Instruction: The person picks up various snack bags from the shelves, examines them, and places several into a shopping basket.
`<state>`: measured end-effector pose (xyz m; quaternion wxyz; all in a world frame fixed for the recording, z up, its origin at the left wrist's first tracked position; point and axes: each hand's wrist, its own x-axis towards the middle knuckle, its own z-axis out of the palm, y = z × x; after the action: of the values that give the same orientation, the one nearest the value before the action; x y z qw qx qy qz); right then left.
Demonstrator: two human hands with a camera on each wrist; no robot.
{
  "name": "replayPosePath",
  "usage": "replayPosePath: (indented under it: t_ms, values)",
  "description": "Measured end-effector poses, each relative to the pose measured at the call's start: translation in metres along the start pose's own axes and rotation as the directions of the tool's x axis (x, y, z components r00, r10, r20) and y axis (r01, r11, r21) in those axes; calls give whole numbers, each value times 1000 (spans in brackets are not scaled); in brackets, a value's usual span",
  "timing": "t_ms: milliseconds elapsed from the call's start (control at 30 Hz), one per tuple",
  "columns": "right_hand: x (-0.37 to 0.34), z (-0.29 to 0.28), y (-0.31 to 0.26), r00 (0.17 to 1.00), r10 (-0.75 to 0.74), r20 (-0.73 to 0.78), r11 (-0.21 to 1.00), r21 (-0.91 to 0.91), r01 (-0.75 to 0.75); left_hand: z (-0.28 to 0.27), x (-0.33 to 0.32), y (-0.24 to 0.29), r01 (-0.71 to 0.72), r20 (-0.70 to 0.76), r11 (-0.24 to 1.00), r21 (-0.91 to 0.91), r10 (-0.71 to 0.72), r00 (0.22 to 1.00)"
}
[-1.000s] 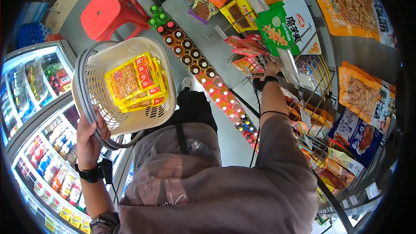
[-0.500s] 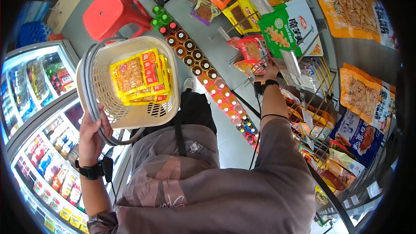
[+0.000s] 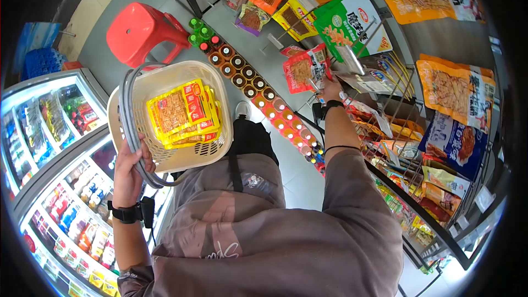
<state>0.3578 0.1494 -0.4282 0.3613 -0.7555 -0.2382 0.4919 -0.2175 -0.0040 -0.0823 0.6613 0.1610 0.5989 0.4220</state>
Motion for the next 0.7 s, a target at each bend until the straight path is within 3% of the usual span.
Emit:
replayPosePath:
  t_ms: [33, 100, 133, 233, 267, 300, 500, 600, 700]
  values:
    - [5, -4, 10, 1000, -6, -6, 1000, 9, 6, 0, -1, 1, 5, -3, 1000, 3, -5, 1000]
    - [-19, 6, 6, 989, 150, -21, 980, 137, -145, -1, -3, 4, -2, 12, 1000, 5, 2, 1000]
    - [-32, 6, 0, 985, 172, 0, 982, 77, -171, -2, -5, 5, 4, 20, 999, -35, -3, 1000]
    - [-38, 6, 28, 996, 80, -34, 992, 97, -76, -6, -7, 9, -1, 43, 998, -68, 4, 999]
    - [-44, 5, 28, 987, 159, 14, 987, 18, -160, -7, -8, 10, -3, 34, 999, -34, 4, 999]
    - [-50, 10, 32, 990, 133, -51, 990, -29, -135, -8, -8, 12, -4, 22, 1000, 0, 4, 1000]
    - [-78, 23, 21, 991, 134, -4, 990, 52, -133, -7, -9, 24, -32, 55, 999, -34, 33, 998]
    - [-83, 26, 21, 965, 257, -49, 957, -125, -262, -14, -7, 27, -30, 70, 999, -16, 31, 997]
    - [-76, 32, 50, 989, 149, 10, 971, -192, -145, -18, -5, 32, -40, 64, 999, -21, 41, 997]
